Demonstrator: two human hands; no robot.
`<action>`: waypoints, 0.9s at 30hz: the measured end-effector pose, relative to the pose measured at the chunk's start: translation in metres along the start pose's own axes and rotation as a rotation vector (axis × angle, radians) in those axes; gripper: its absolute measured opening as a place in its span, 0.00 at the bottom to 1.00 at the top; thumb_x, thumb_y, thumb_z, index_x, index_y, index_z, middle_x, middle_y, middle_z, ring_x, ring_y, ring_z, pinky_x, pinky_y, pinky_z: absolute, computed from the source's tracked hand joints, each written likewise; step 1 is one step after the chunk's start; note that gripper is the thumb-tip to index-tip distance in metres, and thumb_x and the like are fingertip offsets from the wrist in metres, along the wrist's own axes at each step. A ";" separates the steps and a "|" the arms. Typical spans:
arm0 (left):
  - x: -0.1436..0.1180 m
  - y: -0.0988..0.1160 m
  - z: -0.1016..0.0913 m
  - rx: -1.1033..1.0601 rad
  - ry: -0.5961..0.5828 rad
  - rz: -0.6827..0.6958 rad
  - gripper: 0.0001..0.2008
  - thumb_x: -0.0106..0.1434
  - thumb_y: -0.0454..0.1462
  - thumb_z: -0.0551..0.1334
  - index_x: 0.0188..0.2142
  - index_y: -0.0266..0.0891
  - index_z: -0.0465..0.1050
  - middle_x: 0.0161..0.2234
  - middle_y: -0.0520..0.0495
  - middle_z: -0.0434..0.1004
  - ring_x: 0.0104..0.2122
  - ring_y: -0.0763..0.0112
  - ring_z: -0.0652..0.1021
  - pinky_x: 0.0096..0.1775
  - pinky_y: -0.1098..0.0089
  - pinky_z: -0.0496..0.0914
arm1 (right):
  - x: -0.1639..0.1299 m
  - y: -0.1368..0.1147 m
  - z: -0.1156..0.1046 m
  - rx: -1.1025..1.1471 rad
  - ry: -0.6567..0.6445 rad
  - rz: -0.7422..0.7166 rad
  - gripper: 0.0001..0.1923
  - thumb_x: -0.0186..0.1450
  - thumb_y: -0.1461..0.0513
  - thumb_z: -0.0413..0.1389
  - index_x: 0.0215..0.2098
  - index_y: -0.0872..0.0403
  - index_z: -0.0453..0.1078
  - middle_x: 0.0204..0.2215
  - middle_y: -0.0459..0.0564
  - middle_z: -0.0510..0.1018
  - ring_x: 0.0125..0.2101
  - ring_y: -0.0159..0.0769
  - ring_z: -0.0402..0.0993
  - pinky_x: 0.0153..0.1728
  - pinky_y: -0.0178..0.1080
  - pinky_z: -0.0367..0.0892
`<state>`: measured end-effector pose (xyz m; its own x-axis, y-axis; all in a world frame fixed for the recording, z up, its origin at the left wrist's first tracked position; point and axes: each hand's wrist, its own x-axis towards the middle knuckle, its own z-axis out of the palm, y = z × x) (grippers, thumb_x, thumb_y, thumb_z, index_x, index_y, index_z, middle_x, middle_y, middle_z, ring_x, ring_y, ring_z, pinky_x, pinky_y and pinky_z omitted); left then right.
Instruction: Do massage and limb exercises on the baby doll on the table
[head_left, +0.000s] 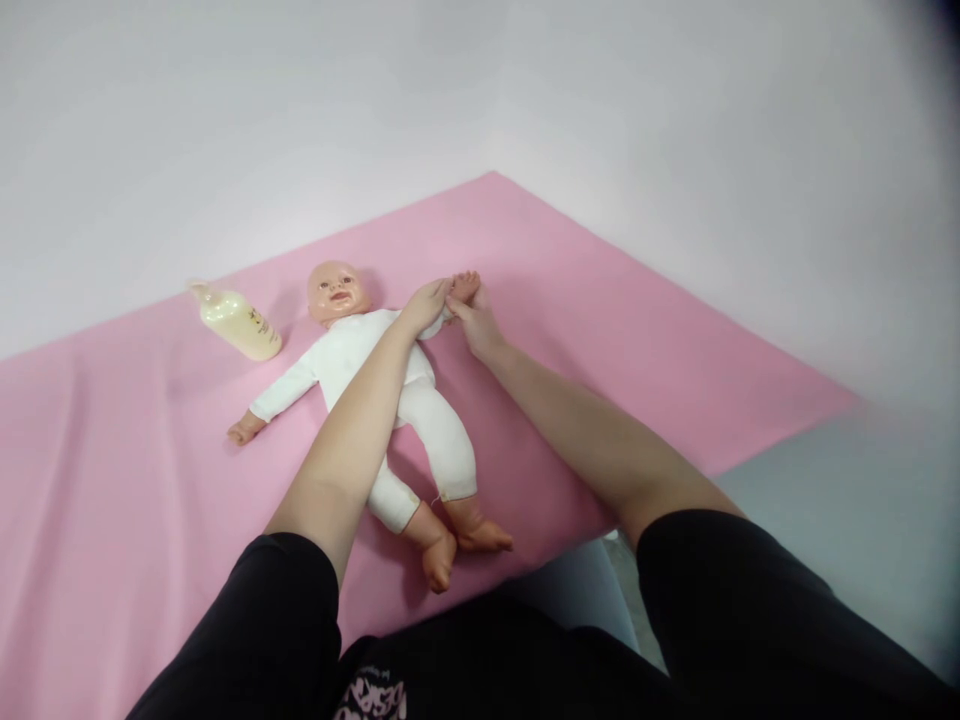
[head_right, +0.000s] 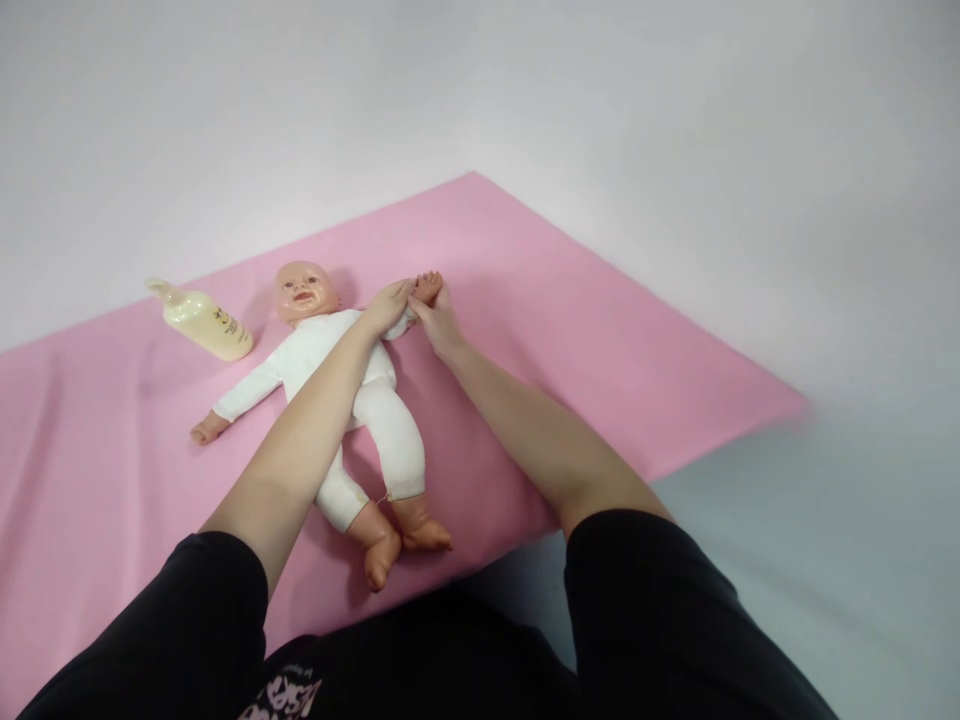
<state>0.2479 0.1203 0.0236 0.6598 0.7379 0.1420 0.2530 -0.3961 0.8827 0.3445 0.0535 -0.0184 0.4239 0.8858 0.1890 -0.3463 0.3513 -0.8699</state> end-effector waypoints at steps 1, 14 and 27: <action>0.001 -0.001 0.000 0.004 0.019 0.001 0.20 0.75 0.42 0.48 0.43 0.34 0.76 0.41 0.39 0.81 0.43 0.63 0.79 0.48 0.64 0.73 | -0.001 -0.001 0.000 -0.003 -0.016 -0.009 0.34 0.52 0.52 0.69 0.55 0.43 0.64 0.61 0.51 0.71 0.58 0.44 0.71 0.38 0.40 0.79; -0.014 0.020 -0.001 0.018 -0.181 -0.014 0.37 0.72 0.60 0.44 0.37 0.33 0.78 0.26 0.42 0.79 0.30 0.61 0.80 0.41 0.61 0.74 | 0.004 0.000 0.000 -0.077 0.138 0.043 0.35 0.57 0.29 0.55 0.40 0.49 0.69 0.29 0.47 0.74 0.31 0.38 0.77 0.22 0.37 0.70; -0.009 0.015 -0.003 0.143 -0.083 0.009 0.23 0.53 0.36 0.69 0.49 0.31 0.73 0.41 0.40 0.80 0.39 0.60 0.79 0.44 0.62 0.72 | 0.002 -0.012 0.005 0.045 0.004 0.051 0.46 0.59 0.26 0.41 0.53 0.48 0.73 0.57 0.53 0.75 0.59 0.48 0.70 0.39 0.42 0.75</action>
<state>0.2440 0.1091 0.0372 0.7172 0.6886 0.1064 0.3413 -0.4803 0.8080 0.3452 0.0529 -0.0056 0.4080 0.9017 0.1429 -0.4044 0.3188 -0.8572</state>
